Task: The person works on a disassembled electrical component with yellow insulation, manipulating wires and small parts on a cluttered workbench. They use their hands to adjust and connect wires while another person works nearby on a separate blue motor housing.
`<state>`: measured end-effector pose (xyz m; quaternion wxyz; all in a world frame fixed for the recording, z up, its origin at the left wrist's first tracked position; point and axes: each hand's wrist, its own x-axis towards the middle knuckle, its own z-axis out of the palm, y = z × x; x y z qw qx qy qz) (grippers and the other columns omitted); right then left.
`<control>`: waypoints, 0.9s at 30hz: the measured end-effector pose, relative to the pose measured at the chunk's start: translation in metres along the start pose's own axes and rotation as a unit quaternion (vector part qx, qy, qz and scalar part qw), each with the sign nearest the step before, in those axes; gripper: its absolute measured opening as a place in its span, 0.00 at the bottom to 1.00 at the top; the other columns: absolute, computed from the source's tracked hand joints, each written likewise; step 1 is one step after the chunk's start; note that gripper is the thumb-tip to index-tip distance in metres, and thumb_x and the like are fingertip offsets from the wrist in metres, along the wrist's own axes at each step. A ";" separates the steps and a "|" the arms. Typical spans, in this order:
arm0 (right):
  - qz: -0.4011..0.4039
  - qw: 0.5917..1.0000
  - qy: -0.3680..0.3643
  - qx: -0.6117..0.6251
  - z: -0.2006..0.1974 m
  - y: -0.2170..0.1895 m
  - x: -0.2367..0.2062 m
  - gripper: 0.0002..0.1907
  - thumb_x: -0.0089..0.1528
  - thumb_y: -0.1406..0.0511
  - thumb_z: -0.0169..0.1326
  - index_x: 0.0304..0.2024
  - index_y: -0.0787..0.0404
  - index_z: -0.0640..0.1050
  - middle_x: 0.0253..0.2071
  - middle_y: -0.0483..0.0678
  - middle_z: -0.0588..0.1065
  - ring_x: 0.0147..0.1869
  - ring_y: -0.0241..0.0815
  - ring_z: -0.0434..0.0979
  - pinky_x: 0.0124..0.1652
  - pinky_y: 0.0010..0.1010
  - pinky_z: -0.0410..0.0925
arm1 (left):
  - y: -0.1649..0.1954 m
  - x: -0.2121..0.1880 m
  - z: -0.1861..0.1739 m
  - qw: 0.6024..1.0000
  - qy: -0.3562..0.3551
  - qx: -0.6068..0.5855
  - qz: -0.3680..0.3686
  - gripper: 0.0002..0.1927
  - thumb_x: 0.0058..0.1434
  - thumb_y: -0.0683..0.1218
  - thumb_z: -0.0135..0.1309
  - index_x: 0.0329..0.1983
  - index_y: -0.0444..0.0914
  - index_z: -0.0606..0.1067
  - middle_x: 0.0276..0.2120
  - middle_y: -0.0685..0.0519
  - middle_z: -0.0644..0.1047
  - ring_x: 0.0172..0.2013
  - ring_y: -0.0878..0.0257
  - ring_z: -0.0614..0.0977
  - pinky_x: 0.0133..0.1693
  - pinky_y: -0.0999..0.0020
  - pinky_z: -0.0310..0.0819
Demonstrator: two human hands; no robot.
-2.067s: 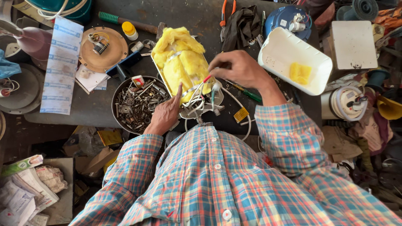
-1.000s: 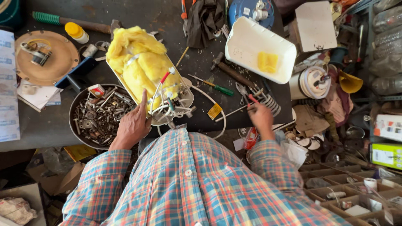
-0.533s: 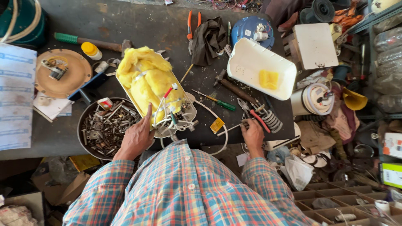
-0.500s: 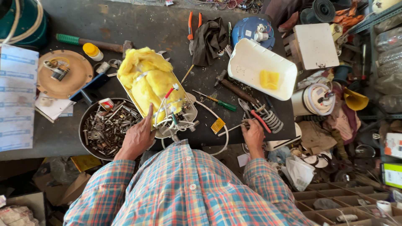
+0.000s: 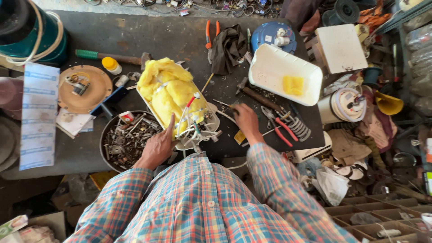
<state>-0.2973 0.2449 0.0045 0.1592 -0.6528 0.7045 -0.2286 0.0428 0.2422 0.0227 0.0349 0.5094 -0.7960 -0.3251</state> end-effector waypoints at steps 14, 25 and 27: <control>-0.070 0.991 -0.088 -0.069 0.019 -0.031 0.040 0.10 0.60 0.67 0.52 0.44 0.59 0.78 0.41 0.55 0.74 0.45 0.63 0.76 0.42 0.53 0.68 | -0.017 -0.019 -0.016 0.998 0.001 -0.067 0.003 0.56 0.58 0.47 0.60 0.80 0.43 0.37 0.34 0.41 0.81 0.33 0.42 0.82 0.40 0.48 0.74; 0.023 0.995 -0.079 -0.059 0.039 -0.019 0.047 0.07 0.61 0.68 0.56 0.41 0.57 0.82 0.42 0.54 0.75 0.48 0.59 0.77 0.46 0.48 0.70 | -0.050 -0.025 -0.023 0.998 -0.009 -0.045 0.033 0.52 0.60 0.48 0.59 0.80 0.43 0.42 0.34 0.46 0.81 0.33 0.48 0.82 0.40 0.51 0.75; 0.003 0.997 -0.045 -0.060 0.038 -0.015 0.043 0.08 0.59 0.67 0.60 0.41 0.58 0.83 0.40 0.56 0.75 0.46 0.60 0.78 0.44 0.48 0.70 | -0.052 -0.027 -0.022 0.999 -0.012 -0.045 0.023 0.49 0.61 0.49 0.59 0.80 0.44 0.45 0.33 0.46 0.81 0.33 0.49 0.82 0.40 0.52 0.75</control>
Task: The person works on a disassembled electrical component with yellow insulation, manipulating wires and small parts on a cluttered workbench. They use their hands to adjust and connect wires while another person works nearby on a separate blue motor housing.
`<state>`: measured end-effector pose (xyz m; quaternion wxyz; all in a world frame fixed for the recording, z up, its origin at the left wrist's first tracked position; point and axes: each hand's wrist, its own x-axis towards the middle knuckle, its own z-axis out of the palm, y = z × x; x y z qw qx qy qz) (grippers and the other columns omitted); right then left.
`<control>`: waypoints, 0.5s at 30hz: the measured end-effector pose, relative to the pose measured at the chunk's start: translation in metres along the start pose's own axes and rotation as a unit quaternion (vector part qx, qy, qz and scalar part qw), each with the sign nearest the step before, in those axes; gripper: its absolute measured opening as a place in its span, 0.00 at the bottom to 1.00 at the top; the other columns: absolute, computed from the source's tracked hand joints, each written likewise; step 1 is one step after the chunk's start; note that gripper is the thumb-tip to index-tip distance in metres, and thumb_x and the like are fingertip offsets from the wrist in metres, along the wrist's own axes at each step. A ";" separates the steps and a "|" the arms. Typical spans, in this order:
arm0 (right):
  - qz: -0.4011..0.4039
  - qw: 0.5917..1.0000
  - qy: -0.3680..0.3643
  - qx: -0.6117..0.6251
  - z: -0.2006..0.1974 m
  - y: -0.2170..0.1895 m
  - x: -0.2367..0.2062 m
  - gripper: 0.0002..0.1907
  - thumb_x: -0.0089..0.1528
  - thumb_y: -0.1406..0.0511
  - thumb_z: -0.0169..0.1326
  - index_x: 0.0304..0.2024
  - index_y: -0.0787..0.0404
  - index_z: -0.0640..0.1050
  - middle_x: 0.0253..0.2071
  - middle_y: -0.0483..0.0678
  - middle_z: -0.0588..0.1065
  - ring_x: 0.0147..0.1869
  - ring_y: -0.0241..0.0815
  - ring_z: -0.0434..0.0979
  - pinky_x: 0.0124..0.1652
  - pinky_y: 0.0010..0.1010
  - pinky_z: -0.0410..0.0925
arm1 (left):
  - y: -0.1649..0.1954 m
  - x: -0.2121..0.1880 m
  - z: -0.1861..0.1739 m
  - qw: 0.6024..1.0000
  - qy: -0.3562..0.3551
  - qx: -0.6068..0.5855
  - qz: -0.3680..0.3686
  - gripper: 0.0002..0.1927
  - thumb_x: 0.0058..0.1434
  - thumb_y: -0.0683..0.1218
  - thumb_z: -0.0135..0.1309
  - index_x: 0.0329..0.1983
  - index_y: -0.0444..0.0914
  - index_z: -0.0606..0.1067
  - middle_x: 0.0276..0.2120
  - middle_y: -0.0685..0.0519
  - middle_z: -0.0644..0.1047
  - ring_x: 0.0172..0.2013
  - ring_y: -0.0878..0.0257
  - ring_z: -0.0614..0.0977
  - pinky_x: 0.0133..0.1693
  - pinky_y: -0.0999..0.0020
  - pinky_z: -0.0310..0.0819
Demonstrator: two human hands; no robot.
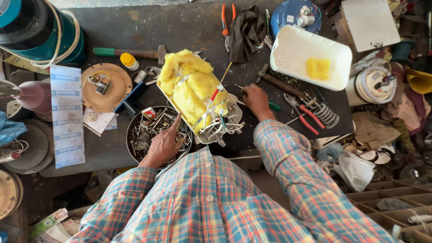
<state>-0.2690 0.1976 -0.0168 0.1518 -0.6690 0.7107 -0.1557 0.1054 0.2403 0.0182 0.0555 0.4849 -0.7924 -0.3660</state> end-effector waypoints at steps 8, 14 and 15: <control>0.191 0.944 0.145 0.227 0.019 0.020 -0.091 0.11 0.59 0.67 0.63 0.45 0.56 0.85 0.45 0.50 0.81 0.44 0.42 0.84 0.44 0.31 0.74 | 0.003 0.005 0.009 0.992 -0.093 0.060 -0.057 0.23 0.62 0.63 0.60 0.36 0.37 0.84 0.36 0.49 0.81 0.38 0.53 0.83 0.41 0.54 0.76; 0.401 0.698 0.057 0.590 0.057 -0.012 -0.156 0.16 0.66 0.69 0.52 0.56 0.66 0.78 0.47 0.55 0.79 0.47 0.46 0.81 0.48 0.36 0.77 | 0.008 0.030 0.042 0.990 -0.114 -0.071 -0.045 0.25 0.61 0.62 0.59 0.37 0.35 0.84 0.31 0.43 0.84 0.33 0.48 0.85 0.38 0.55 0.77; 0.431 0.656 0.046 0.618 0.060 -0.017 -0.158 0.17 0.67 0.69 0.50 0.58 0.66 0.76 0.50 0.55 0.79 0.50 0.47 0.82 0.49 0.36 0.77 | 0.007 0.035 0.046 0.989 -0.113 -0.083 -0.042 0.23 0.61 0.61 0.58 0.37 0.36 0.85 0.29 0.44 0.84 0.31 0.50 0.85 0.38 0.56 0.77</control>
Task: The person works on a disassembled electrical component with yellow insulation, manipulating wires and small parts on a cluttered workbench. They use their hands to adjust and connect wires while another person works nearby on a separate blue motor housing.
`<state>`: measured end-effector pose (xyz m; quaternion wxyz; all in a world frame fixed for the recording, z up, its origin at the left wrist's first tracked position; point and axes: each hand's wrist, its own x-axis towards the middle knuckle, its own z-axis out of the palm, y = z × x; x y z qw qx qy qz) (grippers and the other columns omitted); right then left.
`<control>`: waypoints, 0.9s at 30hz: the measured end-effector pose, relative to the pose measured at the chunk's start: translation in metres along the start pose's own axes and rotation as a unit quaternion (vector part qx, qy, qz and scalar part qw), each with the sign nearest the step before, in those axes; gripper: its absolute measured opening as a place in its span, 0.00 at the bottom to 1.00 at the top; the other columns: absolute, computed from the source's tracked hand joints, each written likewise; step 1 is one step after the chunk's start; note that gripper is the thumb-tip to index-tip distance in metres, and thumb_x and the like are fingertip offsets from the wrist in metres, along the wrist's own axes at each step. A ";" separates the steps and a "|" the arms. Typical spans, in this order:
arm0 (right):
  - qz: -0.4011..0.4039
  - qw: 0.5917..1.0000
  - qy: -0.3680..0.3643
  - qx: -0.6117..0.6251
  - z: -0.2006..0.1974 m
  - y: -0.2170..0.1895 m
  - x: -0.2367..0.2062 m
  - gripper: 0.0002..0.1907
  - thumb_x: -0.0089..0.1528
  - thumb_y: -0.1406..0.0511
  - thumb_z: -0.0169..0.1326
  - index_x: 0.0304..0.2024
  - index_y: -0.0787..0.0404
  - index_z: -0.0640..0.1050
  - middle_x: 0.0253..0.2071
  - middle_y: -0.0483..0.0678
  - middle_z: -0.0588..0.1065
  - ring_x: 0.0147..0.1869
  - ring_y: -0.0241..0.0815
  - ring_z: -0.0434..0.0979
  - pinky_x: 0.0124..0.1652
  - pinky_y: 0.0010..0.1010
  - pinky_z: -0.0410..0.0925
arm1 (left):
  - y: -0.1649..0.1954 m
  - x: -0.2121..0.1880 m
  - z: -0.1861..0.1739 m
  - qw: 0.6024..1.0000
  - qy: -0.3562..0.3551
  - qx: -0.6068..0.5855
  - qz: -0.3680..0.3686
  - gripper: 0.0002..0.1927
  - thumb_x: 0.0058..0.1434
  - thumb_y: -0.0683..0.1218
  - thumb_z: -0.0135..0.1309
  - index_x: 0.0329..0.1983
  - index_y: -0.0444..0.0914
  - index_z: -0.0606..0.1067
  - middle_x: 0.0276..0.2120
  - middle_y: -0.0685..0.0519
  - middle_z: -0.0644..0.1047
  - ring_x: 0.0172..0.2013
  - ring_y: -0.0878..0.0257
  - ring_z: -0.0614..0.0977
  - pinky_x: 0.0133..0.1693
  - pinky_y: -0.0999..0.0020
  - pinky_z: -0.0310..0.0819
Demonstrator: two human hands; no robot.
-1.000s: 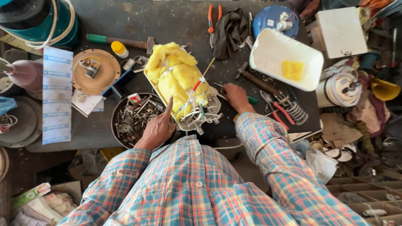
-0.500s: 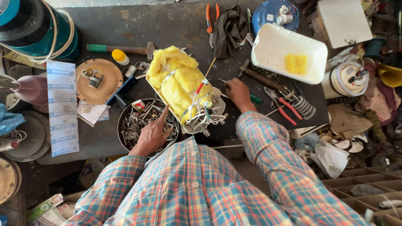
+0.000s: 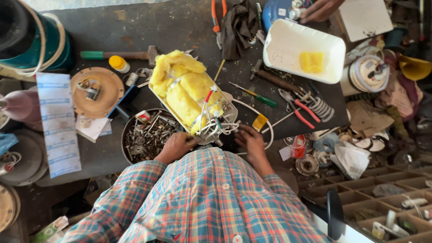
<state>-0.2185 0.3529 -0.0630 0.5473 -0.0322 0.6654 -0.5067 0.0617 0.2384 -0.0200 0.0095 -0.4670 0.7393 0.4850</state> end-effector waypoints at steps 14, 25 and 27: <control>-0.116 0.983 -0.053 -0.133 0.029 -0.130 0.029 0.13 0.67 0.72 0.49 0.51 0.68 0.80 0.47 0.52 0.81 0.45 0.41 0.84 0.44 0.31 0.79 | 0.067 0.043 0.032 0.993 -0.061 -0.082 0.054 0.17 0.60 0.55 0.60 0.40 0.36 0.83 0.33 0.45 0.84 0.35 0.53 0.86 0.40 0.59 0.79; -0.324 0.903 0.041 -0.279 0.023 -0.058 -0.053 0.10 0.65 0.70 0.55 0.47 0.63 0.84 0.39 0.50 0.84 0.40 0.37 0.86 0.43 0.25 0.77 | 0.034 0.010 0.010 0.992 -0.035 -0.112 0.049 0.15 0.61 0.52 0.58 0.40 0.35 0.83 0.30 0.47 0.84 0.31 0.59 0.86 0.38 0.64 0.79; -0.345 0.897 0.029 -0.276 0.035 -0.039 -0.060 0.10 0.65 0.70 0.55 0.47 0.61 0.84 0.41 0.50 0.84 0.41 0.38 0.87 0.42 0.26 0.77 | 0.024 0.003 0.001 0.990 -0.016 -0.135 0.030 0.15 0.62 0.51 0.57 0.40 0.35 0.82 0.30 0.49 0.84 0.30 0.61 0.86 0.37 0.66 0.79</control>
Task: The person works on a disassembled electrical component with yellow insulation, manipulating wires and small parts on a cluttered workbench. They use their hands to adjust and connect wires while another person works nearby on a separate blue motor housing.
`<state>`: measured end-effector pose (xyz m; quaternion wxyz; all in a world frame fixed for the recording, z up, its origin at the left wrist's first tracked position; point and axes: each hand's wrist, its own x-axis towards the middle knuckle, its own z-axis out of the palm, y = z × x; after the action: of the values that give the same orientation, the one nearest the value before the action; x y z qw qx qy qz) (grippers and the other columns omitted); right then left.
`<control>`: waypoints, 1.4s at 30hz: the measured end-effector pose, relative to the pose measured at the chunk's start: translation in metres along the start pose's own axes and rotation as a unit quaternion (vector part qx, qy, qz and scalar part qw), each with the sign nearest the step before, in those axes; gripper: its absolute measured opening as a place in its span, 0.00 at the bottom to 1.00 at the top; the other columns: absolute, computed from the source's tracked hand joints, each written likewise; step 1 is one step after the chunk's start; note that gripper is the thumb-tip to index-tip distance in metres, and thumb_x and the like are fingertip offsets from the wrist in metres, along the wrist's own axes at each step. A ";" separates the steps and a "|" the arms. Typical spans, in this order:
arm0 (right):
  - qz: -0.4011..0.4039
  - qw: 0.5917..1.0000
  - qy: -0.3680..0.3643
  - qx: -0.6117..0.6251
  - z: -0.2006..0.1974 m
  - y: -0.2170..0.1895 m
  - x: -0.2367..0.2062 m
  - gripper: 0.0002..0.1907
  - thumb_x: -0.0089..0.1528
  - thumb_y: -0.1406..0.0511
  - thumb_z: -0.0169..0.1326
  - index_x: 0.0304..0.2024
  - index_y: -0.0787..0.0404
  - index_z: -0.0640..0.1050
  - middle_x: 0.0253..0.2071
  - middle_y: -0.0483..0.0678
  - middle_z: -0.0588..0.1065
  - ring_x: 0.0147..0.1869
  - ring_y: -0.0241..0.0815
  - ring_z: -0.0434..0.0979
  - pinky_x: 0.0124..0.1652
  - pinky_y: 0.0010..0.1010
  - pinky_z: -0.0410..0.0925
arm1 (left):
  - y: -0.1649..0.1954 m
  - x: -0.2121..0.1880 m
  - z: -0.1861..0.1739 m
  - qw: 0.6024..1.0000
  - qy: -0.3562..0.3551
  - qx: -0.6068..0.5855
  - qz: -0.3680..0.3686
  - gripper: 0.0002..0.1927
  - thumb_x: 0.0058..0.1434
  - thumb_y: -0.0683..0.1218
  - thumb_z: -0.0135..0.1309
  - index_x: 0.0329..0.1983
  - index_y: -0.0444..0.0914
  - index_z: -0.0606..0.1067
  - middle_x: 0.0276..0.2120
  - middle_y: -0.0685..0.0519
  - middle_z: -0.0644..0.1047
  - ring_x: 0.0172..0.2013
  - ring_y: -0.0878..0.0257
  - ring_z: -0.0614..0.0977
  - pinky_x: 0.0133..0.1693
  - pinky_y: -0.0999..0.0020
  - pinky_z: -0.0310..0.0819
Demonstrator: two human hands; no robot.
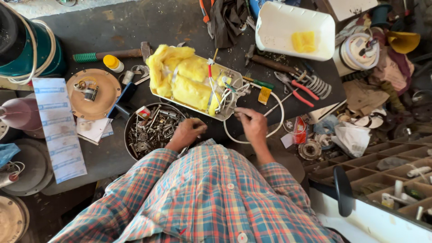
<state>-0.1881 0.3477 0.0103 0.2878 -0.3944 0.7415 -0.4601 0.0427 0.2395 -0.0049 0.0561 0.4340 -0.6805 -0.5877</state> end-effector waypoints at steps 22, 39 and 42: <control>-0.168 0.970 0.016 -0.173 0.031 -0.013 -0.014 0.09 0.59 0.71 0.63 0.42 0.61 0.82 0.43 0.52 0.80 0.44 0.52 0.82 0.43 0.38 0.74 | -0.019 -0.017 -0.030 0.997 0.050 -0.045 -0.045 0.15 0.64 0.49 0.56 0.45 0.34 0.82 0.30 0.51 0.83 0.28 0.67 0.82 0.33 0.68 0.76; -0.114 0.977 0.038 -0.178 0.031 0.006 -0.012 0.09 0.58 0.62 0.66 0.40 0.58 0.86 0.40 0.48 0.83 0.47 0.47 0.78 0.48 0.37 0.71 | -0.025 -0.013 -0.029 0.997 0.050 -0.036 -0.053 0.16 0.63 0.49 0.57 0.49 0.35 0.81 0.29 0.52 0.82 0.27 0.67 0.82 0.34 0.68 0.75; -0.132 0.970 0.041 -0.200 0.030 0.007 -0.012 0.09 0.59 0.62 0.66 0.40 0.57 0.86 0.39 0.47 0.81 0.46 0.48 0.76 0.47 0.37 0.70 | -0.024 -0.011 -0.028 0.996 0.049 -0.040 -0.060 0.16 0.64 0.49 0.57 0.49 0.35 0.81 0.30 0.52 0.83 0.28 0.67 0.82 0.34 0.68 0.75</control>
<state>-0.1602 0.3463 -0.0080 0.1091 -0.5191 0.7711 -0.3523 0.0789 0.2277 -0.0119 0.0715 0.5000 -0.6253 -0.5948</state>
